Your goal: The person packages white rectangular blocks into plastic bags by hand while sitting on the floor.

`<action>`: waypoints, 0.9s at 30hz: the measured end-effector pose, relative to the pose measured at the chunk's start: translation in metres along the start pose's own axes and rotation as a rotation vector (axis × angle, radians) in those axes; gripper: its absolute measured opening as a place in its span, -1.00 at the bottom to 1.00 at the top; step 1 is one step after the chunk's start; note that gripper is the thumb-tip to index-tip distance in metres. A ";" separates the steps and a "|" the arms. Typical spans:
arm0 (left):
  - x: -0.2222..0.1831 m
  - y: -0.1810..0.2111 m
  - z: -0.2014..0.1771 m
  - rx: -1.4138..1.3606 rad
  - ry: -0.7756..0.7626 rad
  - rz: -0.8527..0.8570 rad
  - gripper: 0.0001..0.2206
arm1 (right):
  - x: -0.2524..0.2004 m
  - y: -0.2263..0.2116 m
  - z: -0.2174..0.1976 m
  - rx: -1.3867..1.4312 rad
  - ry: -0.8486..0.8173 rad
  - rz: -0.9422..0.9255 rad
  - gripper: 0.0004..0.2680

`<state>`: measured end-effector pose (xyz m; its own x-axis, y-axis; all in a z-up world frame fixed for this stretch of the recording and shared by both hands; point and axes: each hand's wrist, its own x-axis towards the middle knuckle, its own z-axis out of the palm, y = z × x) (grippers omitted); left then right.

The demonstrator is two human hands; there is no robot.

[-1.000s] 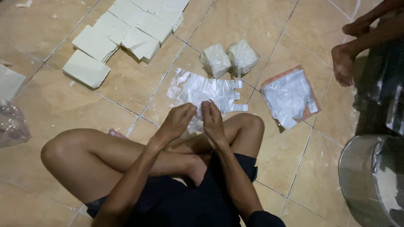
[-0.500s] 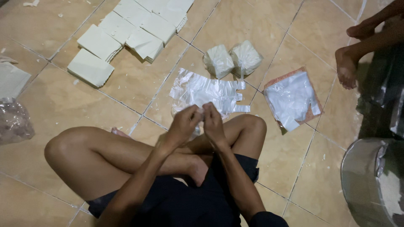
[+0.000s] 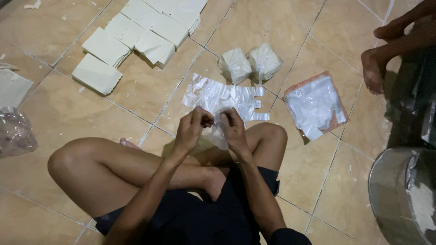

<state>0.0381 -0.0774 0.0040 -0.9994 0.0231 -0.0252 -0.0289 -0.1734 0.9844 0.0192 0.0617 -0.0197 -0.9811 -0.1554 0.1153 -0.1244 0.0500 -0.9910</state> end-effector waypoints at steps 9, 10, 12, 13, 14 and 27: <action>0.001 0.000 0.006 0.197 0.132 0.039 -0.94 | 0.001 -0.003 0.002 -0.117 0.075 -0.012 -0.97; 0.001 0.000 0.007 0.192 0.158 0.046 -0.94 | -0.001 0.006 0.001 -0.067 0.178 0.002 -0.90; 0.002 -0.002 0.007 0.187 0.188 0.058 -0.94 | -0.002 0.014 0.001 -0.016 0.277 0.011 -0.81; 0.003 -0.005 0.006 0.234 0.204 0.091 -0.93 | -0.004 0.014 0.002 0.030 0.207 0.051 -0.89; 0.003 -0.008 0.005 0.282 0.219 0.125 -0.92 | -0.006 0.014 0.003 0.075 0.135 0.090 -0.95; 0.005 -0.025 -0.016 0.051 0.278 -0.032 -0.93 | 0.007 0.030 -0.006 0.160 0.188 0.198 -0.91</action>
<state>0.0338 -0.0890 -0.0232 -0.9650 -0.2439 -0.0967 -0.0669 -0.1275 0.9896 0.0079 0.0683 -0.0481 -0.9960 0.0281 -0.0847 0.0817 -0.0969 -0.9919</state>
